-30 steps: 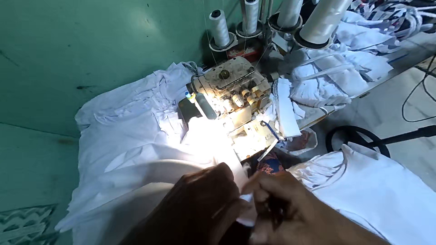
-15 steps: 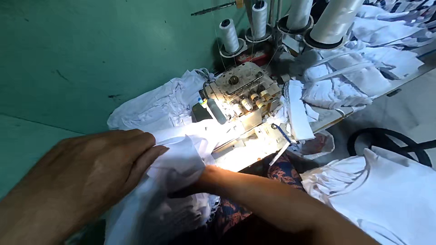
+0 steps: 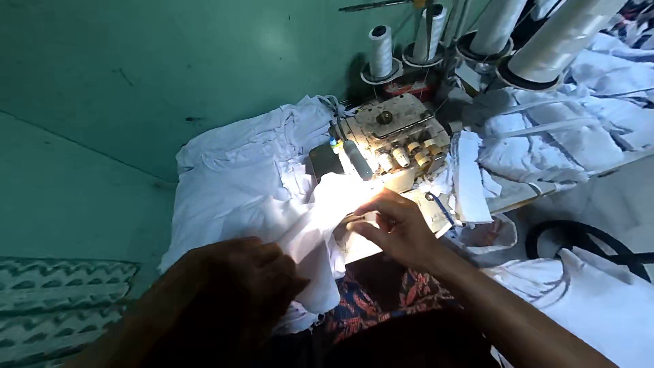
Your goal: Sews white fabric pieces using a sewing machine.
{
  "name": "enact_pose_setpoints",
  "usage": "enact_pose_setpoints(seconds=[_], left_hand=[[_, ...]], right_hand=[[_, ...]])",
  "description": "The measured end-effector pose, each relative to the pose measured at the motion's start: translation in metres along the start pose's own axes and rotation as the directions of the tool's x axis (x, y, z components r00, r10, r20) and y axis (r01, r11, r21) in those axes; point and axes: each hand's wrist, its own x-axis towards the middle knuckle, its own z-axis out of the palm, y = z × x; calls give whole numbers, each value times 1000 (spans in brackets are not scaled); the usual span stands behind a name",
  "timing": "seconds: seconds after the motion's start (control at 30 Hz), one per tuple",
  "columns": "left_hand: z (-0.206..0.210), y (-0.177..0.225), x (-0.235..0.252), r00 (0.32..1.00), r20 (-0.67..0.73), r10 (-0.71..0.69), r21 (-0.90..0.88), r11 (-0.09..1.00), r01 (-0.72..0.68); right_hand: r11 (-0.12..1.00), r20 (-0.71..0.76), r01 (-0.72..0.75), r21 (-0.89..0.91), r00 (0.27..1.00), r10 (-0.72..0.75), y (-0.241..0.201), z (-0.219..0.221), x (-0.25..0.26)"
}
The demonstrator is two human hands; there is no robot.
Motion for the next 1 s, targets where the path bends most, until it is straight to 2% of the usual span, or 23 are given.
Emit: enact_pose_setpoints(seconds=[0.1, 0.17, 0.23, 0.3, 0.37, 0.43, 0.5, 0.57, 0.67, 0.73, 0.8, 0.83, 1.0], left_hand=[[-5, 12, 11, 998, -6, 62, 22, 998, -61], [-5, 13, 17, 998, -14, 61, 24, 998, -61], [2, 5, 22, 999, -43, 10, 18, 1000, -10], [17, -12, 33, 998, -68, -19, 32, 999, 21], [38, -35, 49, 996, -83, 14, 36, 999, -11], [60, -60, 67, 998, -55, 41, 35, 999, -39], [69, -81, 79, 1000, 29, 2, 11, 1000, -2], [63, -95, 84, 997, 70, -36, -30, 999, 38], [45, -107, 77, 997, 36, -67, -98, 993, 70], [18, -89, 82, 983, 74, -168, -123, 977, 176], [-5, -67, 87, 933, 180, -311, -144, 930, 338], [-8, -60, 88, 921, 189, -340, -149, 917, 369], [11, -53, 85, 980, 36, -196, -239, 950, 199]], right_hand=[[992, 309, 43, 115, 948, -77, -35, -1, 22], [987, 375, 79, 144, 918, -128, -39, 0, 18], [989, 303, 94, 110, 945, -124, -34, -6, -6], [996, 194, 35, 85, 980, -51, -24, -17, -44], [996, 96, -39, 83, 995, 31, -11, -21, -84], [991, 23, -99, 89, 995, 97, 5, -15, -113], [987, -17, -125, 99, 992, 128, 17, -8, -125], [987, -27, -135, 85, 990, 138, 26, -5, -117], [988, -26, -145, 44, 989, 146, 36, -5, -90], [990, -36, -142, 23, 989, 143, 44, -5, -72], [989, -29, -146, 30, 989, 147, 51, -6, -58], [987, -22, -155, 36, 988, 156, 54, -6, -53], [982, 3, -167, 90, 986, 167, 65, -4, -39]])
